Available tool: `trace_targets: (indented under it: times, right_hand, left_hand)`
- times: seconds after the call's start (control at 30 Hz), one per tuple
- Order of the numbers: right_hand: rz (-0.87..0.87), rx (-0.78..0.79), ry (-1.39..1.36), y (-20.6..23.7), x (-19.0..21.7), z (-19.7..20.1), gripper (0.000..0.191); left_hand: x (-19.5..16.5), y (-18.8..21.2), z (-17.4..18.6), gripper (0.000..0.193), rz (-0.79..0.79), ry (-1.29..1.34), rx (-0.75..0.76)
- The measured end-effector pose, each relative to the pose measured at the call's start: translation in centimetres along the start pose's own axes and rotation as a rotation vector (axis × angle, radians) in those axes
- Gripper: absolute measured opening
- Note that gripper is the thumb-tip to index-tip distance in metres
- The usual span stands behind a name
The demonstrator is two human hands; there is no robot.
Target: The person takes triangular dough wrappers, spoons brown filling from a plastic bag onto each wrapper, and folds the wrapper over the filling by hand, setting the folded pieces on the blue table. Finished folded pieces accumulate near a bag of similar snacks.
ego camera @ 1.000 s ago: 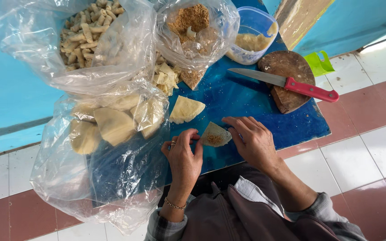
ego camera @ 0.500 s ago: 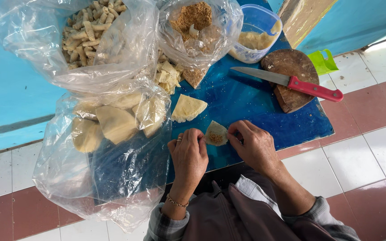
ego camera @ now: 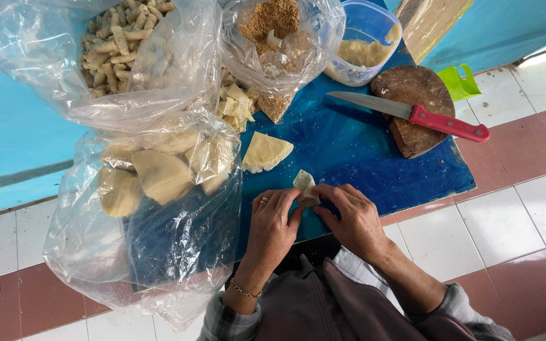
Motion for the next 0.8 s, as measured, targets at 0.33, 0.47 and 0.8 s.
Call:
trace_targets:
  times: [0.33,0.47,0.8]
  right_hand:
    - [0.209,0.068,-0.019,-1.7,-1.2,-1.1,0.020]
    - [0.076,0.154,-0.191,-3.5,-2.9,-1.9,0.012]
    - [-0.060,0.077,-0.087,-3.4,-2.2,-1.7,0.009]
  left_hand:
    - [1.2,-1.1,-0.6,0.021,-0.002,0.037,0.085]
    - [1.9,-1.2,-1.2,0.014,0.103,0.039,0.056]
    - [3.3,-2.7,-1.7,0.013,0.255,-0.006,0.057]
Point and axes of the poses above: each hand's wrist, its own y-axis away from the middle knuckle, its own z-axis out of the back of the hand, x = y × z, the point moved 5 cm from there along -y, towards the middle knuckle, and after that the axes turned 6 degrees about y, right-handed, at the moved point
